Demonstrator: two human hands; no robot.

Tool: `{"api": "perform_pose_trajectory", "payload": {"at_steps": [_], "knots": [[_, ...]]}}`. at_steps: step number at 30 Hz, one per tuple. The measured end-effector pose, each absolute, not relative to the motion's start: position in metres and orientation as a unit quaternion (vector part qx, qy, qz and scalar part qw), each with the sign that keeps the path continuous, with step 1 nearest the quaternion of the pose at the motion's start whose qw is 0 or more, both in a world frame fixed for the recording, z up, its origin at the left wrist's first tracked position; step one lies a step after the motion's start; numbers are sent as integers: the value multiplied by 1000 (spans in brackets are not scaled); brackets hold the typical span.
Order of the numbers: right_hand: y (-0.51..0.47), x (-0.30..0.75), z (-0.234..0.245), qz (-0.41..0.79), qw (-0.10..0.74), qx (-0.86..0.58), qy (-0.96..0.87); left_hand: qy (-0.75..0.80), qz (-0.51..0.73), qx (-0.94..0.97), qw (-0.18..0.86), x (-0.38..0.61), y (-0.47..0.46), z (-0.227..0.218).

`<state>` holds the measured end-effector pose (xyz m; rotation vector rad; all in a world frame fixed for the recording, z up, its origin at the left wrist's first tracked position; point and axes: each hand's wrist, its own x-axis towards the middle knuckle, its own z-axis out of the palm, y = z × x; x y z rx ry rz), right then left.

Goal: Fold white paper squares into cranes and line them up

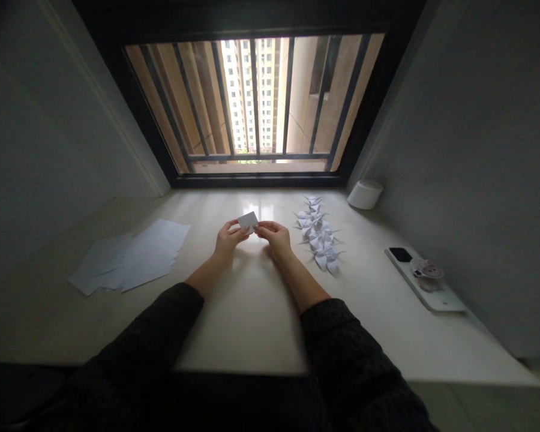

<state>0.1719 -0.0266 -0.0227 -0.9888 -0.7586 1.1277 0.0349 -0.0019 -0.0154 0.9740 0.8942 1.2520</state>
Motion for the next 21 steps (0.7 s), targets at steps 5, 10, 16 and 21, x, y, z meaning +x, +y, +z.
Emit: {"api": "perform_pose_trajectory", "payload": {"at_steps": [5,10,16,21], "knots": [[-26,174,-24,508,667,-438,-324,380,535,418,628,34,-2,-14],[-25,175,-26,469,673,-449,-354,377,531,445,614,34,-4,-15],[-25,171,-26,398,672,-459,-423,368,539,494,574,38,-8,-17],[-24,170,-29,419,673,-443,-417,362,545,521,549,41,-9,-18]]}}
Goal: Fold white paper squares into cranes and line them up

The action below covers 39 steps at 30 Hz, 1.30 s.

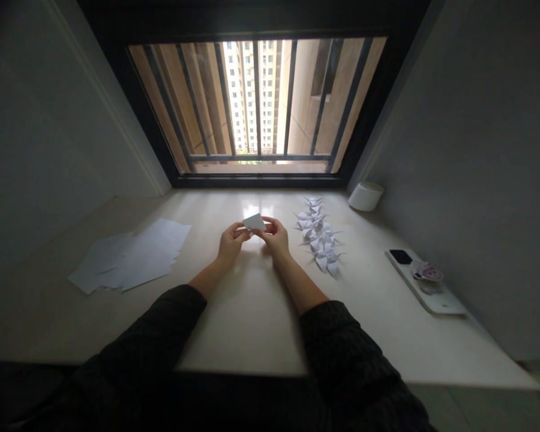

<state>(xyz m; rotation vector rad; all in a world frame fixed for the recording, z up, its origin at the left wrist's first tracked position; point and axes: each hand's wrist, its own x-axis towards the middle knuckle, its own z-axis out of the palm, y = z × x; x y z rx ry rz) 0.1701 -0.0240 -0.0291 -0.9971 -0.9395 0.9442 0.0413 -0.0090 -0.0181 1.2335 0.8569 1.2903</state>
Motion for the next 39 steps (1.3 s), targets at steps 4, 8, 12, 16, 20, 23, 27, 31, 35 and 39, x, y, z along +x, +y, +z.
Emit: {"api": "perform_pose_trajectory", "payload": {"at_steps": [4,8,12,16,20,23,27,31,35,39], "knots": [[-23,170,-30,455,680,-432,-380,361,547,504,563,41,-8,-16],[-23,170,-29,479,672,-431,-364,375,549,458,590,38,-7,-13],[-24,171,-28,505,663,-420,-359,386,553,425,604,35,-4,-12],[-25,170,-25,532,644,-410,-368,389,560,398,613,32,-1,-12],[-27,169,-22,541,628,-408,-382,393,564,390,612,30,1,-12],[-30,168,-20,525,612,-405,-431,392,567,424,587,28,2,-12],[-31,167,-20,475,600,-417,-492,406,565,516,500,25,-1,-8],[-30,167,-21,434,619,-427,-496,441,548,556,443,21,-6,-4],[-29,171,-21,431,614,-414,-516,444,520,614,395,19,-8,-4],[-31,171,-19,466,569,-404,-544,446,517,620,387,20,-7,-4]]}}
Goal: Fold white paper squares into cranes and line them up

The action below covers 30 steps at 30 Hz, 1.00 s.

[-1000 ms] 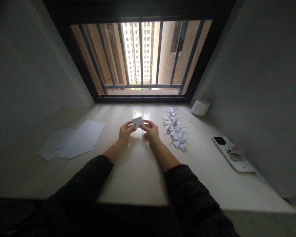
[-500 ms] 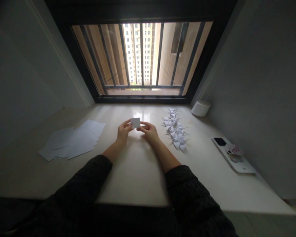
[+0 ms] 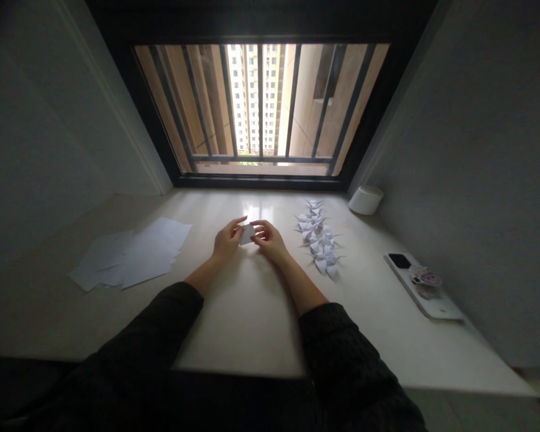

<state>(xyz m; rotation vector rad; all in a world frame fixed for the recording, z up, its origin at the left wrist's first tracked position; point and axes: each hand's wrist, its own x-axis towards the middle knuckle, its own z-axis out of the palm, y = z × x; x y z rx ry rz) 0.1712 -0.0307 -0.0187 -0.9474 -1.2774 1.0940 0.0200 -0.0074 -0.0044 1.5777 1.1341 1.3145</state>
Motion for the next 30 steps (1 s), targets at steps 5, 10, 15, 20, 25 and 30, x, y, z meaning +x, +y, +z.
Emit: {"api": "perform_pose_trajectory", "payload": {"at_steps": [5,10,15,20,25,30], "knots": [[-34,170,-17,490,530,-419,-551,443,541,574,426,21,-3,-7],[-34,172,-15,458,565,-439,-528,417,520,572,478,21,3,-10],[-32,174,-17,435,586,-441,-523,396,504,595,486,21,4,-12],[-33,174,-17,424,588,-439,-531,401,512,585,484,22,3,-11],[-37,172,-13,440,550,-459,-542,400,505,593,484,22,3,-11],[-33,173,-15,416,560,-469,-542,399,494,606,479,22,1,-9]]}}
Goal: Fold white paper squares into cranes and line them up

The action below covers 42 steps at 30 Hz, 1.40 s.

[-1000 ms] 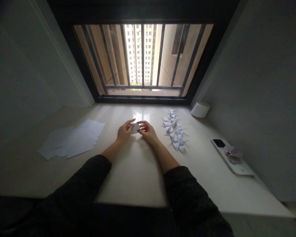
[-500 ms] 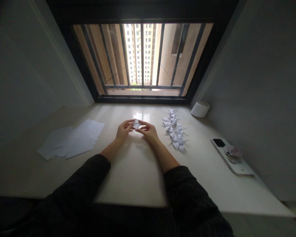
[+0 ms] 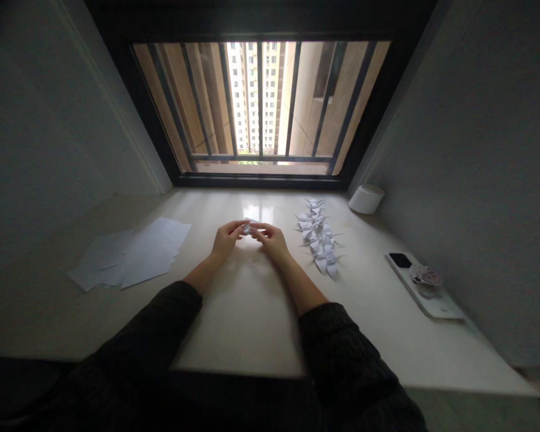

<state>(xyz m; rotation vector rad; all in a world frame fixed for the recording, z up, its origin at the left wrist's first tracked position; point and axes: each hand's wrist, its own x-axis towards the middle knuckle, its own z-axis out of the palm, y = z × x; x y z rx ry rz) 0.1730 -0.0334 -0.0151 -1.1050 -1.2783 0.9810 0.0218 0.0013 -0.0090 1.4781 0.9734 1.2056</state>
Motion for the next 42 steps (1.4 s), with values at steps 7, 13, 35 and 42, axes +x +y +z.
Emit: {"api": "perform_pose_trajectory", "payload": {"at_steps": [7,13,35,42], "knots": [[-28,174,-20,348,626,-507,-479,340,486,637,492,26,0,-11],[-30,171,-18,344,644,-503,-462,372,497,563,545,26,-1,-14],[-32,166,-16,428,668,-464,-394,388,547,463,579,31,-2,-12],[-34,166,-15,423,662,-476,-396,384,562,474,559,33,-4,-10]]}}
